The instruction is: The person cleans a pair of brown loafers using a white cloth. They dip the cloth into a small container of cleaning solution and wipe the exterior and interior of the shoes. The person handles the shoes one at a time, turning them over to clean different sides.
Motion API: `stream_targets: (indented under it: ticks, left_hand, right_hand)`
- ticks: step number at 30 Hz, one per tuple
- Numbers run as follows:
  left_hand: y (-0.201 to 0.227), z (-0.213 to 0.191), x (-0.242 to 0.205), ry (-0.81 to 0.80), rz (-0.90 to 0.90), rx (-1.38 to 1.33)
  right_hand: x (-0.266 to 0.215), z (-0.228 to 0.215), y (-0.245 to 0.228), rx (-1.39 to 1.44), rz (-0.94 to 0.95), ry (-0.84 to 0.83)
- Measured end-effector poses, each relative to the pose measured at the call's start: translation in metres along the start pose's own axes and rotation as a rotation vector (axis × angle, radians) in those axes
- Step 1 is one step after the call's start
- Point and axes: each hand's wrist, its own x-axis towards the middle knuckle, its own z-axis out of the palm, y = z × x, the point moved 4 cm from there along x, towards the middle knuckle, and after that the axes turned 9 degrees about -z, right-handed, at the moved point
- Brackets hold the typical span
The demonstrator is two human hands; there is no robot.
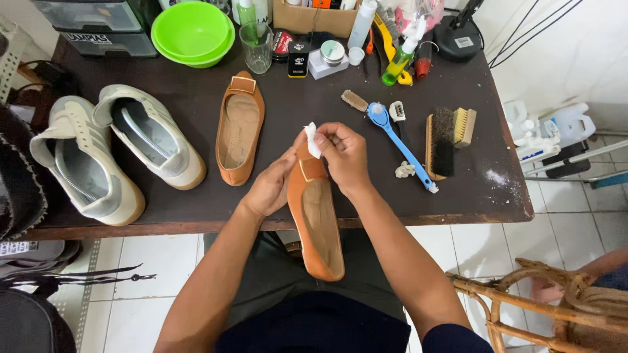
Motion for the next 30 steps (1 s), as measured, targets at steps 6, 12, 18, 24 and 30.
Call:
stream_targets:
  ticks: [6, 12, 18, 24, 30]
  left_hand:
    - [-0.031, -0.024, 0.010, 0.141, 0.055, 0.219]
    - [-0.002, 0.001, -0.002, 0.236, 0.116, 0.552]
    - [-0.025, -0.011, 0.006, 0.262, 0.104, 0.663]
    - [-0.005, 0.025, -0.004, 0.316, 0.111, 0.780]
    - [-0.008, 0.023, 0.002, 0.310, 0.107, 0.794]
  right_hand:
    - [0.004, 0.019, -0.081, -0.327, -0.127, -0.243]
    - [-0.010, 0.018, -0.067, -0.588, -0.158, -0.205]
    - [-0.022, 0.007, -0.066, -0.822, -0.130, -0.280]
    - [-0.044, 0.005, -0.075, -1.130, -0.290, -0.449]
    - [-0.055, 0.023, -0.083, -1.430, -0.599, -0.681]
